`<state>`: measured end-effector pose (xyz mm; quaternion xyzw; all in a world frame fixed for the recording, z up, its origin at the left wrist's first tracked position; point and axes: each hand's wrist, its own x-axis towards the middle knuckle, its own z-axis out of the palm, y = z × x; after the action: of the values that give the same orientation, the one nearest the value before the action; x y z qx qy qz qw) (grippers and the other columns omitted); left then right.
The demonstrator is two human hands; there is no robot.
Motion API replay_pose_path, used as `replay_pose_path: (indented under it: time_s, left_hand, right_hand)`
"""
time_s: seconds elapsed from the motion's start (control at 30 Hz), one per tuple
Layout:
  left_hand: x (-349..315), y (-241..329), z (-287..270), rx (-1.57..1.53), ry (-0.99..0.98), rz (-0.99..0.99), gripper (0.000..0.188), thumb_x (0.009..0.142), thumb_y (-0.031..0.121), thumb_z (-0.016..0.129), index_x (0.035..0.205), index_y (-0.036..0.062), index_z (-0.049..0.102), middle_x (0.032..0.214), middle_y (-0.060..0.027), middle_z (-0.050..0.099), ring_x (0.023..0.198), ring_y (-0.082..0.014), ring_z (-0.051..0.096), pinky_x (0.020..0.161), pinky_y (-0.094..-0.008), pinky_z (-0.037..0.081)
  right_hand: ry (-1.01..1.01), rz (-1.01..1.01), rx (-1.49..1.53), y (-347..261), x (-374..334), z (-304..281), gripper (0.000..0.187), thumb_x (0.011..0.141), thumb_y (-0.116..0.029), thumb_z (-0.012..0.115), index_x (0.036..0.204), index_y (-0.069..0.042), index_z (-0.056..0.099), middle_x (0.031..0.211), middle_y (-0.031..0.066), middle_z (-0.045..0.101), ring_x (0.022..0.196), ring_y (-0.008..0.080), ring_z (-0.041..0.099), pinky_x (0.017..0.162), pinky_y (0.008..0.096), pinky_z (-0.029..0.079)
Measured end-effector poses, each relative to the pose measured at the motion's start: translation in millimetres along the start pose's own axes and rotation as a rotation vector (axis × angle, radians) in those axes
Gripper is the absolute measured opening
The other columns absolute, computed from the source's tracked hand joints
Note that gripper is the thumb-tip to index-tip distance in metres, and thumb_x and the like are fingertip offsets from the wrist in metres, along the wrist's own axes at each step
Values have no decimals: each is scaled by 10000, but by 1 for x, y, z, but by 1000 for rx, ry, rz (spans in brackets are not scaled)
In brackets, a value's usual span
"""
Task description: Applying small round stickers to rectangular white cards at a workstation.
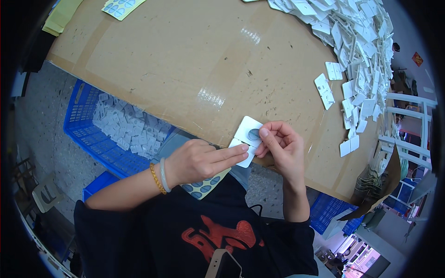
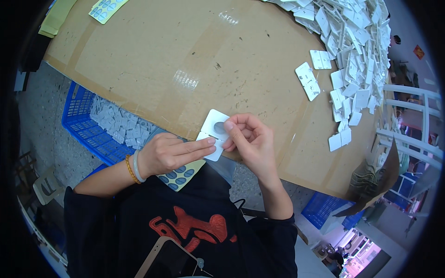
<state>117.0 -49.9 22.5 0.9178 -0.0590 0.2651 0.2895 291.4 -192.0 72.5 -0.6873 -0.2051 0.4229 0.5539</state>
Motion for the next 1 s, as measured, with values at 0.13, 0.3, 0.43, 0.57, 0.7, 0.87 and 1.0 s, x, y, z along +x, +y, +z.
replay_pose_path:
  time_s: [0.13, 0.3, 0.43, 0.57, 0.7, 0.87, 1.0]
  left_hand:
    - [0, -1, -2, -9, -23, 11, 436, 743, 68, 694, 1170, 147, 733, 1280, 16, 670, 533, -74, 554, 480, -225, 454]
    - [-1, -1, -1, -17, -20, 9, 432, 744, 69, 694, 1168, 142, 733, 1289, 12, 666, 557, -71, 583, 485, -220, 460]
    - [0, -1, -2, -12, -40, 10, 428, 745, 71, 694, 1164, 144, 734, 1295, 12, 663, 579, -67, 603, 490, -217, 462]
    - [-2, 0, 0, -12, -30, 9, 426, 747, 73, 694, 1165, 145, 734, 1294, 13, 663, 570, -69, 593, 491, -218, 463]
    - [-1, 0, -1, -6, -32, 9, 421, 749, 72, 695, 1162, 145, 736, 1291, 15, 665, 561, -69, 586, 489, -218, 461]
    - [0, 0, -1, -9, -19, 12, 415, 748, 70, 699, 1155, 143, 739, 1280, 15, 670, 553, -68, 581, 481, -218, 457]
    - [-1, -1, -1, -5, -36, 16, 420, 745, 69, 700, 1157, 143, 738, 1273, 15, 674, 555, -71, 585, 482, -217, 459]
  right_hand:
    - [11, 8, -20, -3, 0, 2, 158, 977, -108, 632, 1012, 46, 624, 722, 59, 649, 587, 72, 617, 529, 183, 493]
    - [30, 23, -39, -5, 0, 5, 150, 970, -101, 641, 1001, 46, 629, 708, 49, 643, 571, 63, 606, 515, 177, 481]
    - [45, 21, -51, -5, 0, 7, 152, 968, -102, 646, 995, 47, 633, 703, 43, 641, 565, 58, 601, 504, 173, 470]
    - [49, 15, -56, -5, 0, 7, 154, 967, -104, 648, 995, 47, 633, 705, 43, 642, 563, 57, 599, 503, 173, 469]
    - [58, 14, -59, -5, 0, 9, 154, 967, -103, 648, 995, 48, 635, 705, 42, 643, 558, 55, 595, 499, 171, 464]
    - [62, 11, -64, -5, -1, 9, 155, 966, -102, 649, 996, 50, 639, 701, 41, 644, 558, 52, 593, 495, 171, 460]
    - [84, -10, -117, -4, -3, 10, 193, 942, -102, 685, 1052, 51, 645, 699, 30, 639, 548, 42, 572, 490, 165, 439]
